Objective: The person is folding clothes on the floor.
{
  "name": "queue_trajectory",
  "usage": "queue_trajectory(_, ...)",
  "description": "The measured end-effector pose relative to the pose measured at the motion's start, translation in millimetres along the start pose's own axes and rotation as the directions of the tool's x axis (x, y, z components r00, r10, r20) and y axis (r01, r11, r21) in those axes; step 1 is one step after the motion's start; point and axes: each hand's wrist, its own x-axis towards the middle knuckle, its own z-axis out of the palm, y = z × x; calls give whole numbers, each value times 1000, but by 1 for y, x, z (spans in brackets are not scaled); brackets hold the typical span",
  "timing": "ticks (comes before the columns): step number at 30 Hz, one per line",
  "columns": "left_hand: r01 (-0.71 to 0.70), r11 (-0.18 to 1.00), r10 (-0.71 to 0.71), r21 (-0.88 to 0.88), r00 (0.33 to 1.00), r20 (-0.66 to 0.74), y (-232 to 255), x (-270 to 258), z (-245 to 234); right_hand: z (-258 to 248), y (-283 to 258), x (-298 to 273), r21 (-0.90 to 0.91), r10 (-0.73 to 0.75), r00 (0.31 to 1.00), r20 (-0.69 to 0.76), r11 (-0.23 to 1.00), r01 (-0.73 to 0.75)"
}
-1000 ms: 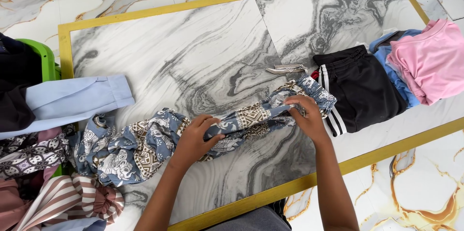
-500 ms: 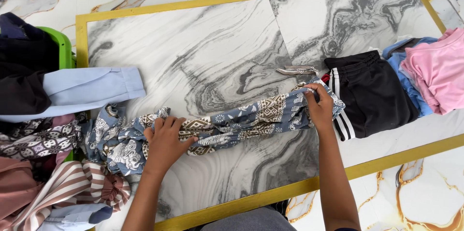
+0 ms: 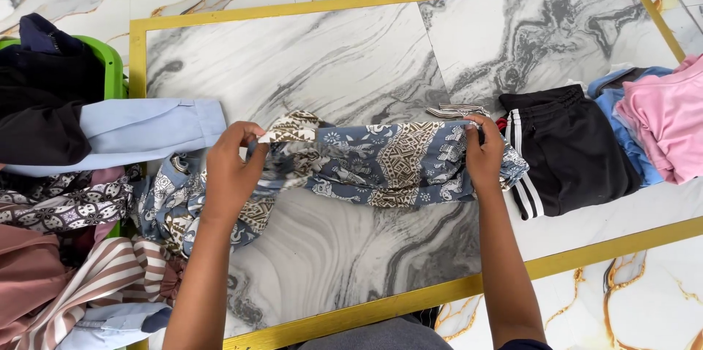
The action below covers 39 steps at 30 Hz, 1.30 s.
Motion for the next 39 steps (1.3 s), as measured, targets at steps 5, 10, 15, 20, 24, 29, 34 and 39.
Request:
queue_trajectory(5, -124, 975, 140, 183, 987, -77, -18, 5, 5, 1, -8, 1, -30, -41, 999, 2, 999, 41)
queue_trajectory(10, 309, 950, -312, 50, 948, 60, -79, 17, 22, 4, -5, 4, -29, -67, 998, 7, 997, 68)
queue_trajectory(15, -208, 948, 213, 243, 977, 6, -41, 21, -4, -4, -3, 4, 19, -8, 1000, -22, 1000, 8)
queue_trajectory(20, -89, 992, 62, 88, 960, 274, -62, -5, -34, -27, 40, -21, 253, 39, 996, 82, 966, -58)
queue_trajectory(24, 231, 969, -206, 92, 537, 818, -58, -21, -52, -38, 53, -39, 325, 97, 961, 258, 928, -181)
queue_trajectory(29, 243, 960, -272, 140, 689, 672, -51, -22, -13, -22, 32, -34, 181, 192, 929, 316, 949, -257)
queue_trajectory(34, -33, 999, 33, -7, 915, 401, -34, -26, 69, -7, -9, -17, -107, -145, 937, 318, 976, 188)
queue_trajectory(39, -185, 963, 100, 198, 921, 376, -51, -33, 113, -20, -26, -21, -476, 168, 896, 410, 878, 53)
